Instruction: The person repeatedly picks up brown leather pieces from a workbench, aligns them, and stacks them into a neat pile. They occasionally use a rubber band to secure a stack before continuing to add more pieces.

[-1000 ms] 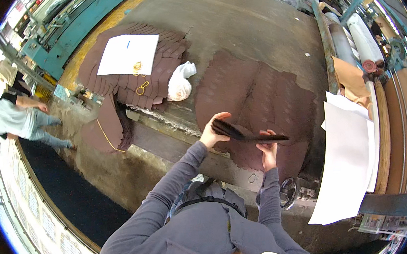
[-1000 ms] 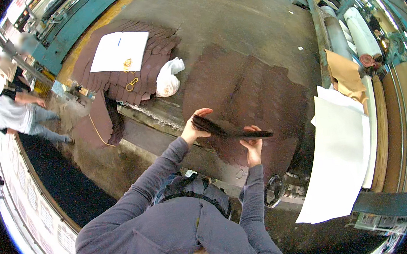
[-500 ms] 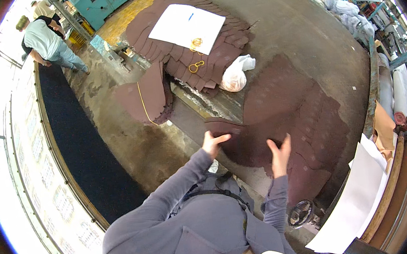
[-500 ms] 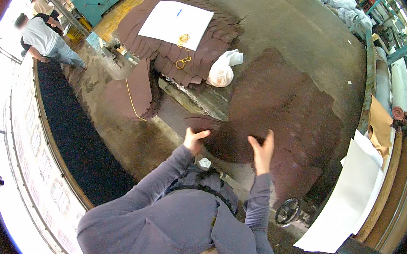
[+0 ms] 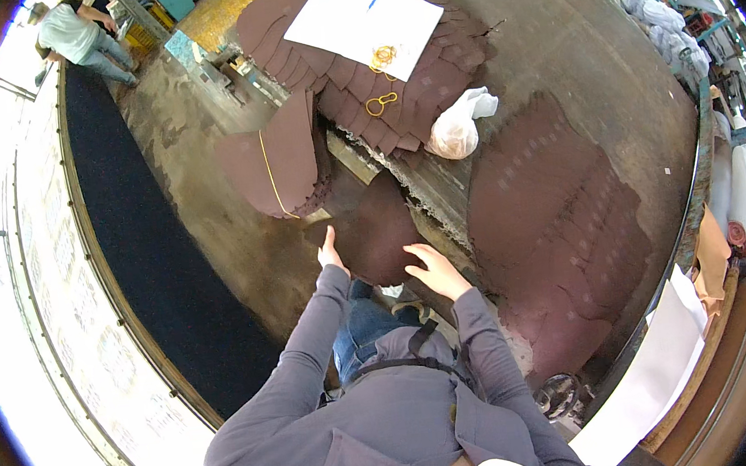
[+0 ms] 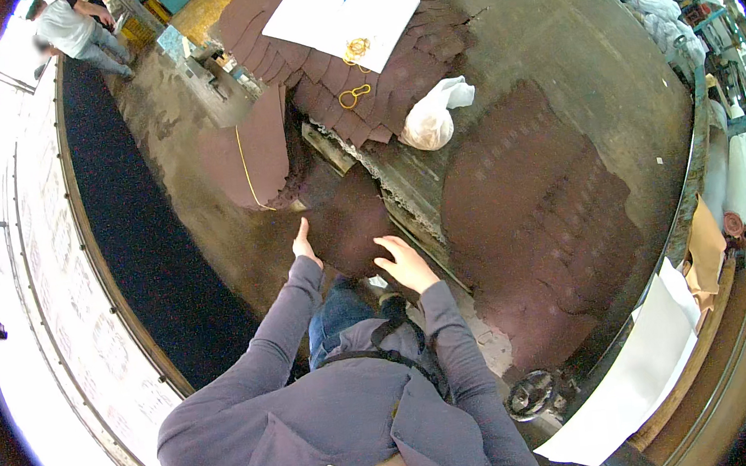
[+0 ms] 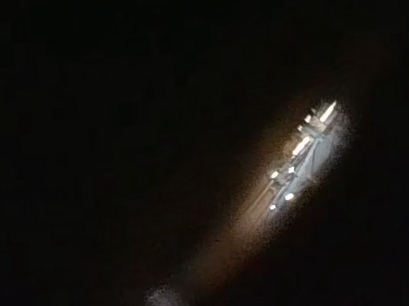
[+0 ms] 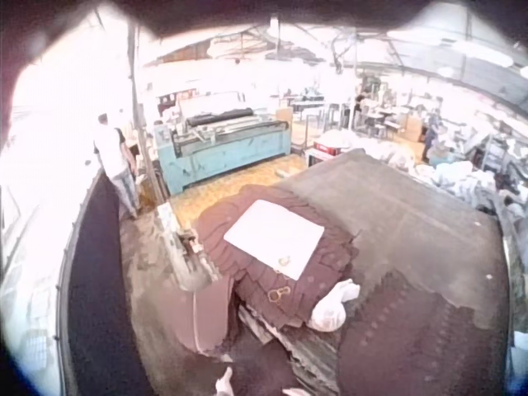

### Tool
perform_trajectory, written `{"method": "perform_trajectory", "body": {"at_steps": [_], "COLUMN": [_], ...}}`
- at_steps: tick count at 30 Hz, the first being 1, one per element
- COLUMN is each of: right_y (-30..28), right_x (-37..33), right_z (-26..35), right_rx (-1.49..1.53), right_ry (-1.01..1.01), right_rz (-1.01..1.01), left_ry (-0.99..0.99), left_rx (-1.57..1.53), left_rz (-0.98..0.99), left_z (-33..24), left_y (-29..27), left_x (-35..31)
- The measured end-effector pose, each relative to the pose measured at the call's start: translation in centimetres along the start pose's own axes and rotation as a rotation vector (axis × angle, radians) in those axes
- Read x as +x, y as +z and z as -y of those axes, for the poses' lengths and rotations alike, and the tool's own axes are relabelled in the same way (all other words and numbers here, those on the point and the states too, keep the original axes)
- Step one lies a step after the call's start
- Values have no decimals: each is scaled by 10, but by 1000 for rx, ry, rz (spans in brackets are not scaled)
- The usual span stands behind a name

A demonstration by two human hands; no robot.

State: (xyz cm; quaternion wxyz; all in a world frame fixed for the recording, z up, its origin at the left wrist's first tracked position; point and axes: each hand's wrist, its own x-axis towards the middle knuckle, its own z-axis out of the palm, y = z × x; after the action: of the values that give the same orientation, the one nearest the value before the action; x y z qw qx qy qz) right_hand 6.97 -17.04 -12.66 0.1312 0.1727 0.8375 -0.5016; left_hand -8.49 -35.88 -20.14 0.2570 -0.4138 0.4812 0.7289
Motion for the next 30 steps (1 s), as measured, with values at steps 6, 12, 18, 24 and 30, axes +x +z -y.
{"method": "perform_trajectory", "body": {"at_steps": [6,12,18,24,30], "right_y": [-25,-87,-162,-247,-363], "right_x": [-91,-153,-162,-106,36], "right_z": [-60,-88,-107,-164,-230], "right_rx": [175,394,604,544,-8], "right_ry": [207,244,257,222,133], "right_rz": [-213,-463,-774,-840,-782], "left_ry": [230,206,665,1084,878], "left_rx": [390,422,758,1145,1163], "left_rz": [-264,-314,-1001,886,381], "left_z": [5,-14,4,103,199], "left_y": [-10,24,73,152,202], "left_x": [98,93,23,-90,-88]}}
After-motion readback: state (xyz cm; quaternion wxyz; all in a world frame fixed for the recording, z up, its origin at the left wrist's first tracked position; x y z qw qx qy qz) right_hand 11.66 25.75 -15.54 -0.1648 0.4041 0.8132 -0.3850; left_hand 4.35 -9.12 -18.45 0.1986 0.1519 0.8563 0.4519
